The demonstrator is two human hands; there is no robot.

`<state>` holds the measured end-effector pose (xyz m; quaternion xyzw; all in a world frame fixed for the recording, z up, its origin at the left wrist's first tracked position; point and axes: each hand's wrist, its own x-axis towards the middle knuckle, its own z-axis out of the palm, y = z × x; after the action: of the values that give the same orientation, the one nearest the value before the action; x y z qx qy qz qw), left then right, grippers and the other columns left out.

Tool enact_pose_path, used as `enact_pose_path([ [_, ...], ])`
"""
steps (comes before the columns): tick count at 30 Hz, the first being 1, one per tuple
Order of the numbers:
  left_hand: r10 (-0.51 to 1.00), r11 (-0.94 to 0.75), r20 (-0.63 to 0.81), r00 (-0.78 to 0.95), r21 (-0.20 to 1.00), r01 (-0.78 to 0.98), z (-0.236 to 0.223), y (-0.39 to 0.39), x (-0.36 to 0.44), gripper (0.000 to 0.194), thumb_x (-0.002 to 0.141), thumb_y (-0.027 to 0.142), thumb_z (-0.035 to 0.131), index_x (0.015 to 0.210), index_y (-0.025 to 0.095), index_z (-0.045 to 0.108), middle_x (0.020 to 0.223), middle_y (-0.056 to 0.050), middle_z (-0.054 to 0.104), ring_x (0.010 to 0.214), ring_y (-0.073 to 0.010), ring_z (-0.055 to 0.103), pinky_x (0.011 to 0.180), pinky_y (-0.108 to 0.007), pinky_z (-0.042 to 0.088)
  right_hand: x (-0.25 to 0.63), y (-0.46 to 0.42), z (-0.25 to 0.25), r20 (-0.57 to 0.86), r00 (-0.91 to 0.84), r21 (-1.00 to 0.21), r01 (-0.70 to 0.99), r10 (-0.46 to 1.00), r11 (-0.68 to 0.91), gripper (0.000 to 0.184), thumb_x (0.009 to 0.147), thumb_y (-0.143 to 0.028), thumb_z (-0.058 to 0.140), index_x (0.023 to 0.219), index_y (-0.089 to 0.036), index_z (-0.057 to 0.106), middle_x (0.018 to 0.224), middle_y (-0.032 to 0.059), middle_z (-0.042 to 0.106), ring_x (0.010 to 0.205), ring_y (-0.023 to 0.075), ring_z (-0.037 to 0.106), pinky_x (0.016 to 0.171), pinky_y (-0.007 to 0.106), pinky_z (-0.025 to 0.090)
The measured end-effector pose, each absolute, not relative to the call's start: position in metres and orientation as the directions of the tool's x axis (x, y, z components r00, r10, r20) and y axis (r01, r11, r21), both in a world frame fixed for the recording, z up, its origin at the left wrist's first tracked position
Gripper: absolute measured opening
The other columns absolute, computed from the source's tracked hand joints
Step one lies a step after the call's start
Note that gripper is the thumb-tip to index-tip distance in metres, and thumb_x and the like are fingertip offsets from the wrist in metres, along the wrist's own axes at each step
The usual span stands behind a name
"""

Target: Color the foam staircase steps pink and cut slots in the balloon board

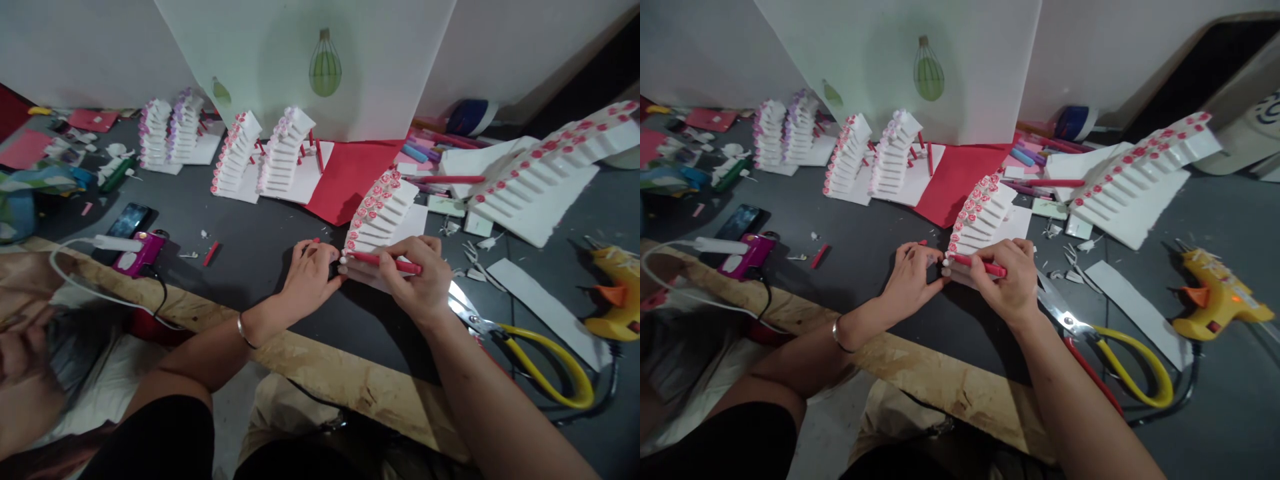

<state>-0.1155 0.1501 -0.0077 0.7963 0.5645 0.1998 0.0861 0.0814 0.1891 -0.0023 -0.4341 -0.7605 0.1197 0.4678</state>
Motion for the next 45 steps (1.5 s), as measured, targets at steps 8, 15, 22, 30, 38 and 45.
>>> enact_pose_path([
  [8, 0.942, -0.325, 0.201, 0.267, 0.365, 0.872, -0.0064, 0.1504, -0.1146, 0.031, 0.085, 0.025, 0.065, 0.108, 0.021, 0.046, 0.105, -0.008, 0.069, 0.105, -0.0268, 0.063, 0.102, -0.05, 0.038, 0.0815, 0.1891, -0.0011, 0.59, -0.18, -0.596, 0.56, 0.787, 0.575, 0.015, 0.086, -0.024, 0.059, 0.071, -0.025, 0.061, 0.063, -0.0028, 0.065, 0.062, 0.0166, 0.058, 0.073, 0.037, 0.041],
  [15, 0.931, -0.349, 0.232, 0.28, 0.351, 0.869, -0.0076, 0.1503, -0.115, 0.032, 0.084, 0.025, 0.066, 0.108, 0.02, 0.044, 0.104, -0.008, 0.069, 0.104, -0.0266, 0.063, 0.102, -0.05, 0.038, 0.0811, 0.1892, -0.0007, 0.632, -0.177, -0.577, 0.541, 0.754, 0.611, 0.015, 0.086, -0.019, 0.06, 0.071, -0.024, 0.059, 0.063, -0.0047, 0.065, 0.061, 0.0152, 0.057, 0.072, 0.036, 0.039],
  [22, 0.937, -0.337, 0.219, 0.272, 0.363, 0.869, -0.007, 0.1503, -0.1152, 0.031, 0.085, 0.026, 0.065, 0.107, 0.021, 0.044, 0.103, -0.008, 0.069, 0.101, -0.0264, 0.063, 0.101, -0.051, 0.038, 0.0808, 0.1894, -0.002, 0.645, -0.162, -0.575, 0.541, 0.747, 0.613, 0.018, 0.086, -0.021, 0.059, 0.068, -0.024, 0.057, 0.059, -0.0051, 0.062, 0.056, 0.0146, 0.056, 0.073, 0.037, 0.04],
  [30, 0.935, -0.343, 0.221, 0.277, 0.371, 0.863, -0.0082, 0.1503, -0.1162, 0.03, 0.085, 0.025, 0.064, 0.108, 0.021, 0.045, 0.104, -0.007, 0.069, 0.101, -0.026, 0.064, 0.103, -0.052, 0.037, 0.0812, 0.1896, -0.0015, 0.621, -0.141, -0.594, 0.558, 0.771, 0.58, 0.019, 0.085, -0.022, 0.059, 0.066, -0.025, 0.056, 0.057, -0.0044, 0.062, 0.056, 0.0157, 0.056, 0.074, 0.038, 0.042],
  [38, 0.929, -0.354, 0.244, 0.279, 0.366, 0.861, -0.0093, 0.1506, -0.1164, 0.03, 0.086, 0.026, 0.065, 0.108, 0.021, 0.045, 0.102, -0.007, 0.068, 0.101, -0.0259, 0.064, 0.103, -0.051, 0.037, 0.0814, 0.1906, -0.0027, 0.651, -0.145, -0.579, 0.541, 0.745, 0.611, 0.018, 0.083, -0.019, 0.059, 0.066, -0.024, 0.056, 0.057, -0.0054, 0.061, 0.056, 0.0146, 0.055, 0.072, 0.036, 0.039],
  [45, 0.938, -0.337, 0.216, 0.272, 0.369, 0.866, -0.0084, 0.151, -0.1161, 0.031, 0.085, 0.026, 0.065, 0.108, 0.021, 0.045, 0.102, -0.007, 0.068, 0.102, -0.0265, 0.064, 0.104, -0.052, 0.036, 0.0815, 0.1901, -0.0023, 0.635, -0.166, -0.577, 0.548, 0.755, 0.606, 0.018, 0.083, -0.022, 0.058, 0.065, -0.024, 0.055, 0.058, -0.0052, 0.062, 0.055, 0.0149, 0.055, 0.073, 0.037, 0.04],
])
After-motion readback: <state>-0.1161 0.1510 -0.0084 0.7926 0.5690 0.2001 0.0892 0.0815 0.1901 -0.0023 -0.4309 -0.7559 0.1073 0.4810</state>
